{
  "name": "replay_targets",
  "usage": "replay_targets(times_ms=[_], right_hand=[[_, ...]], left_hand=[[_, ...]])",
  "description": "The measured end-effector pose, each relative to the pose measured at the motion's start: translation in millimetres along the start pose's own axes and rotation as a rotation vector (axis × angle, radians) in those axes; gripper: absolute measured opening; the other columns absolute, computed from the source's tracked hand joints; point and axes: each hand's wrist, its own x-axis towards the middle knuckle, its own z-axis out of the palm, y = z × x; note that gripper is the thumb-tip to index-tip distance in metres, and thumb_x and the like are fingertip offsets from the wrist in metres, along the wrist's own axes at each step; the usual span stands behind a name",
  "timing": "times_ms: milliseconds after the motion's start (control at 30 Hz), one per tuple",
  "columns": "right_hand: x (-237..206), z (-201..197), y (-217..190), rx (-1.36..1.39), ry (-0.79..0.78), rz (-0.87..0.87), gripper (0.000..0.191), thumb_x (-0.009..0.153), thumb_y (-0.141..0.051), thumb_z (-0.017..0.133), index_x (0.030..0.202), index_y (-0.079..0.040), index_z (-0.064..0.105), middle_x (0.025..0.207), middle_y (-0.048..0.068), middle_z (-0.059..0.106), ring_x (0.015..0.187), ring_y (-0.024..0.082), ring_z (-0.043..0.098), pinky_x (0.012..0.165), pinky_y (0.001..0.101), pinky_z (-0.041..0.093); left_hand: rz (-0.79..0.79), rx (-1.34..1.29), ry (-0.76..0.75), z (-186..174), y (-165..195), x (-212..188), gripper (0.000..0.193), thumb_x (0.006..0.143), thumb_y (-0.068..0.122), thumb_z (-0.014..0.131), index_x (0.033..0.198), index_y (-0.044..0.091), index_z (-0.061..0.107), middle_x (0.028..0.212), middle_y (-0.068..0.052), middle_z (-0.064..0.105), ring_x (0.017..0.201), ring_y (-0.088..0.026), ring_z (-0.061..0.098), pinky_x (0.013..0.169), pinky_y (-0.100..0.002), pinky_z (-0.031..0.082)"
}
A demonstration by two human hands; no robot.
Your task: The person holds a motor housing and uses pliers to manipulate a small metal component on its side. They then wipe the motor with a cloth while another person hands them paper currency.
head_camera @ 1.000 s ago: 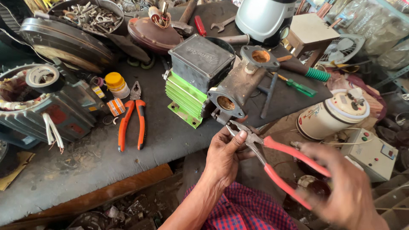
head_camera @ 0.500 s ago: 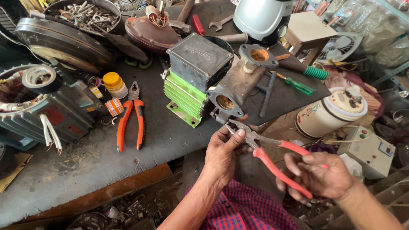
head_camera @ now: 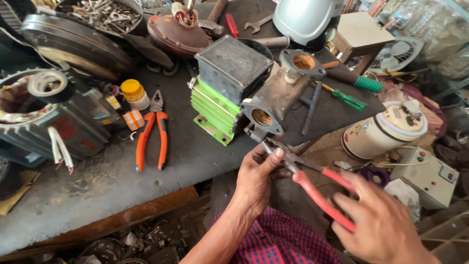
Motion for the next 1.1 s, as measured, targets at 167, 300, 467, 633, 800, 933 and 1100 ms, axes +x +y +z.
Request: replay_targets(times_ms=[167,300,467,633,800,933,1100], right_hand=[[14.3,9.2,48.4,1.411,-0.681,0.380,0.052,0.067,-0.039,0.074,0.112,-0.014,0.066,0.133,0.015,0.063,0.111,0.029,0.064,0.089,0.0412,0.055],[24.2,16.9,47.8,1.642,-0.610,0.500,0.054,0.068,-0.040,0.074,0.114,-0.014,0.065,0.133,0.015,0.063,0.111,0.029,0.065,0.089,0.0411,0.055],[18.3,-14.1,15.6,0.588,-0.002,0.213,0.057,0.068,-0.042,0.074,0.116,-0.014,0.064,0.133,0.015,0.063,0.110,0.030,0.065,0.089,0.0410,0.055],[-0.5,-13.5,-14.6,-0.232,0.166,-0.068,0.059,0.068,-0.044,0.073,0.118,-0.014,0.063,0.132,0.015,0.064,0.110,0.030,0.066,0.088,0.0410,0.055],[4.3,-0.1,20.0,0.260,-0.150,0.050,0.062,0.068,-0.046,0.073,0.120,-0.014,0.062,0.132,0.015,0.064,0.109,0.030,0.066,0.088,0.0409,0.055],[15.4,9.7,48.0,1.441,-0.658,0.411,0.064,0.068,-0.047,0.073,0.122,-0.014,0.061,0.132,0.015,0.064,0.109,0.030,0.067,0.088,0.0409,0.055],[27.1,4.9,38.7,1.366,-0.429,0.461,0.067,0.068,-0.049,0.073,0.124,-0.014,0.060,0.132,0.015,0.064,0.108,0.031,0.067,0.088,0.0408,0.055]], left_hand=[[-0.033,-0.018,-0.033,3.8,5.4,-2.6,0.045,0.095,0.023,0.070,0.136,0.009,0.060,0.111,-0.009,0.075,0.103,-0.016,0.073,0.084,-0.030,0.062],[-0.008,0.013,0.001,6.4,3.9,1.2,0.043,0.095,0.022,0.070,0.135,0.008,0.063,0.109,-0.008,0.076,0.098,-0.015,0.072,0.074,-0.029,0.059],[-0.007,-0.012,0.040,2.6,-3.0,3.4,0.031,0.096,0.018,0.072,0.123,0.005,0.065,0.107,-0.008,0.076,0.092,-0.017,0.074,0.071,-0.029,0.060],[-0.019,-0.020,0.056,-0.4,-7.4,4.1,0.030,0.094,0.017,0.072,0.120,0.006,0.066,0.104,-0.008,0.076,0.089,-0.016,0.075,0.069,-0.030,0.060],[0.037,0.017,0.029,1.1,-3.5,3.0,0.036,0.095,0.018,0.073,0.127,0.005,0.066,0.105,-0.008,0.075,0.091,-0.014,0.073,0.078,-0.029,0.060],[0.009,0.045,0.018,4.1,0.1,0.8,0.038,0.094,0.021,0.071,0.128,0.008,0.064,0.107,-0.007,0.077,0.095,-0.013,0.073,0.082,-0.029,0.059],[0.011,0.016,0.044,4.8,-1.9,2.9,0.029,0.095,0.020,0.072,0.119,0.006,0.066,0.104,-0.007,0.076,0.090,-0.016,0.073,0.074,-0.032,0.060]])
